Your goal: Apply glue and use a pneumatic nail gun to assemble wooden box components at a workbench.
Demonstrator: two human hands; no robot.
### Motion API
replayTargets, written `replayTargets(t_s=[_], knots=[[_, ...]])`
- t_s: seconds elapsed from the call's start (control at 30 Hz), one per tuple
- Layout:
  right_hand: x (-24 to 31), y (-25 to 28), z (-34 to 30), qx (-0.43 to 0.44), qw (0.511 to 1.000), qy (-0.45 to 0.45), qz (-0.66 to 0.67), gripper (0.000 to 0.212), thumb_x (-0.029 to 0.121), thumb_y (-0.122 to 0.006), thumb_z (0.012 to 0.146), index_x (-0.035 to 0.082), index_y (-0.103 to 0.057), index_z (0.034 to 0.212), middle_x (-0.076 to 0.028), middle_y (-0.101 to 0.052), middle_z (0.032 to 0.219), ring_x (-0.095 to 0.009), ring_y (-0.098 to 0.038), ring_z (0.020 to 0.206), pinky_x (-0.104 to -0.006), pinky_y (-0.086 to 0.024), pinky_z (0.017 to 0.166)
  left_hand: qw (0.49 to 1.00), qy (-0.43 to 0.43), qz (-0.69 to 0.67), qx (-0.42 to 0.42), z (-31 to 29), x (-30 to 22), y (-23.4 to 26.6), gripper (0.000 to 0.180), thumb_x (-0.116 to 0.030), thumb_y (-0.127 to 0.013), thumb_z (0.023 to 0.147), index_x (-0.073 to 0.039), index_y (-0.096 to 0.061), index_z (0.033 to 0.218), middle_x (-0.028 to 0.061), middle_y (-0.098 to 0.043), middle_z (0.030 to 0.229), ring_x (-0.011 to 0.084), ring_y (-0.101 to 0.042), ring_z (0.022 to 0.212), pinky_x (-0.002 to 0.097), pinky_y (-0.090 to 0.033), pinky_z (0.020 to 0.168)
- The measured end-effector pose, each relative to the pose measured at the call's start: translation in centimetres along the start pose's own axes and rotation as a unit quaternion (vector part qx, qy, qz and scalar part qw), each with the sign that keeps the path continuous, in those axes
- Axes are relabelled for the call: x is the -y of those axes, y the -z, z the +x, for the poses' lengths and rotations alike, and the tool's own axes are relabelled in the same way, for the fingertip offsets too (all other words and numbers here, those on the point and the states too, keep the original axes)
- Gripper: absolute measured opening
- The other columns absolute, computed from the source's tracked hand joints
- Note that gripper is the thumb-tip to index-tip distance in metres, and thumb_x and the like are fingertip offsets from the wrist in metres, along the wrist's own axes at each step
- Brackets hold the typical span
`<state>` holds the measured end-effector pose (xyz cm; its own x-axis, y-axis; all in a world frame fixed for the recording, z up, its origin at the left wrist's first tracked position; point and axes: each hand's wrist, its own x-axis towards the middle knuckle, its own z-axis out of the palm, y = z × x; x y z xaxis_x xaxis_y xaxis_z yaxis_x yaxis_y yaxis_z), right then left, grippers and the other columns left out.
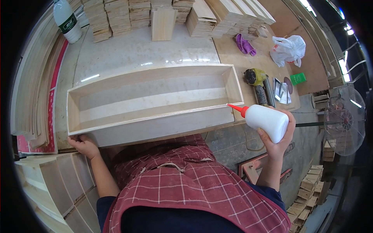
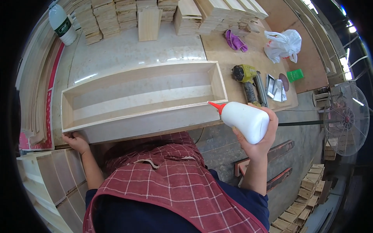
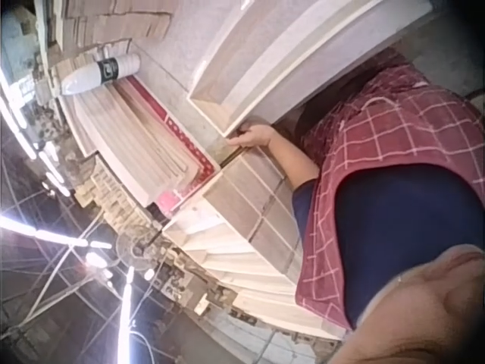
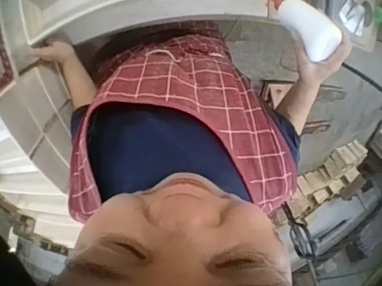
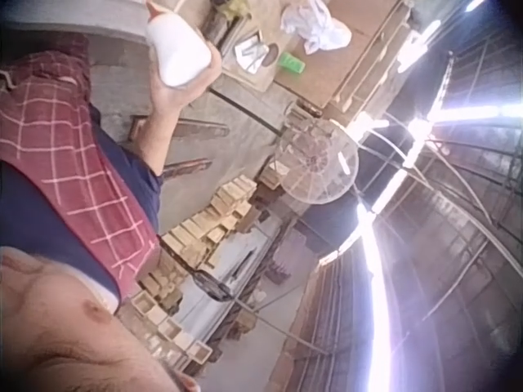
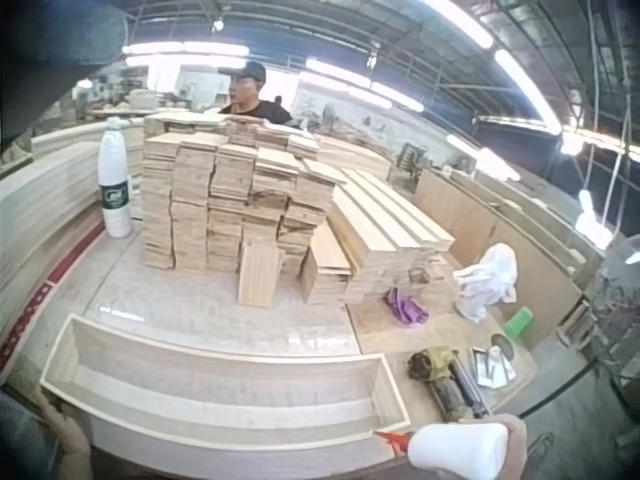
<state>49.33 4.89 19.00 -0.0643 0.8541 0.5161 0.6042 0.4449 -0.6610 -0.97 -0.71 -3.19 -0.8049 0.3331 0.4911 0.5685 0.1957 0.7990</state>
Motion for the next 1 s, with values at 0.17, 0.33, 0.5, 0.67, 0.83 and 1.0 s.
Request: replayTargets(t_s=[0.17,0.33,0.5,0.67,0.83,1.0], knots=[[-0.4,1.5,-0.2,-0.018,0.998,-0.026,-0.063,0.068,0.007,-0.075,0.060,0.003,-0.036,0.116,-0.013,-0.051,0.106,-0.022,-0.052,0.100,-0.0334,-0.042,0.085,1.000,-0.015,-0.011,-0.009,0.1,0.9,0.1,0.040,0.003,-0.046,0.083,0.003,-0.031,0.120,0.0123,-0.051,0.107,0.0219,-0.049,0.099,0.0312,-0.036,0.089],[-1.1,2.0,0.1,-0.041,0.995,-0.032,-0.079,0.067,0.007,-0.075,0.060,0.003,-0.038,0.115,-0.011,-0.050,0.104,-0.020,-0.051,0.097,-0.0322,-0.041,0.084,1.000,-0.011,-0.024,-0.007,0.1,1.2,0.0,0.040,0.002,-0.047,0.084,0.003,-0.031,0.120,0.0129,-0.050,0.107,0.0229,-0.049,0.098,0.0318,-0.037,0.088],[-0.9,1.4,1.2,-0.030,0.993,-0.021,-0.113,0.067,0.008,-0.076,0.059,0.003,-0.038,0.115,-0.011,-0.050,0.107,-0.020,-0.050,0.099,-0.0319,-0.041,0.084,0.999,-0.009,-0.039,-0.012,0.2,1.4,0.1,0.040,0.001,-0.048,0.084,0.004,-0.031,0.120,0.0140,-0.050,0.107,0.0235,-0.050,0.099,0.0320,-0.038,0.088],[-1.0,-1.8,4.5,-0.113,0.989,0.024,0.095,0.072,0.008,-0.075,0.062,0.002,-0.034,0.120,-0.012,-0.048,0.112,-0.021,-0.051,0.100,-0.0336,-0.042,0.086,0.999,0.033,-0.006,0.002,0.0,-1.5,0.5,0.040,0.002,-0.048,0.082,0.003,-0.033,0.119,0.0169,-0.052,0.106,0.0253,-0.052,0.096,0.0329,-0.040,0.084],[2.2,-11.0,9.2,-0.027,0.926,0.012,0.375,0.068,0.002,-0.072,0.065,0.003,-0.034,0.121,-0.010,-0.048,0.110,-0.021,-0.050,0.100,-0.0341,-0.042,0.087,1.000,0.004,-0.023,-0.017,-1.1,-0.9,-0.7,0.041,0.000,-0.046,0.081,0.005,-0.034,0.120,0.0199,-0.050,0.107,0.0274,-0.052,0.096,0.0337,-0.041,0.083],[7.8,-22.7,11.2,0.112,0.928,0.028,0.354,0.069,0.008,-0.077,0.060,0.004,-0.038,0.117,-0.008,-0.049,0.104,-0.018,-0.051,0.095,-0.0309,-0.044,0.082,0.997,-0.030,0.061,-0.047,-0.9,-2.9,-0.3,0.045,-0.004,-0.047,0.077,0.005,-0.036,0.120,0.0224,-0.051,0.101,0.0334,-0.053,0.091,0.0365,-0.043,0.080]])
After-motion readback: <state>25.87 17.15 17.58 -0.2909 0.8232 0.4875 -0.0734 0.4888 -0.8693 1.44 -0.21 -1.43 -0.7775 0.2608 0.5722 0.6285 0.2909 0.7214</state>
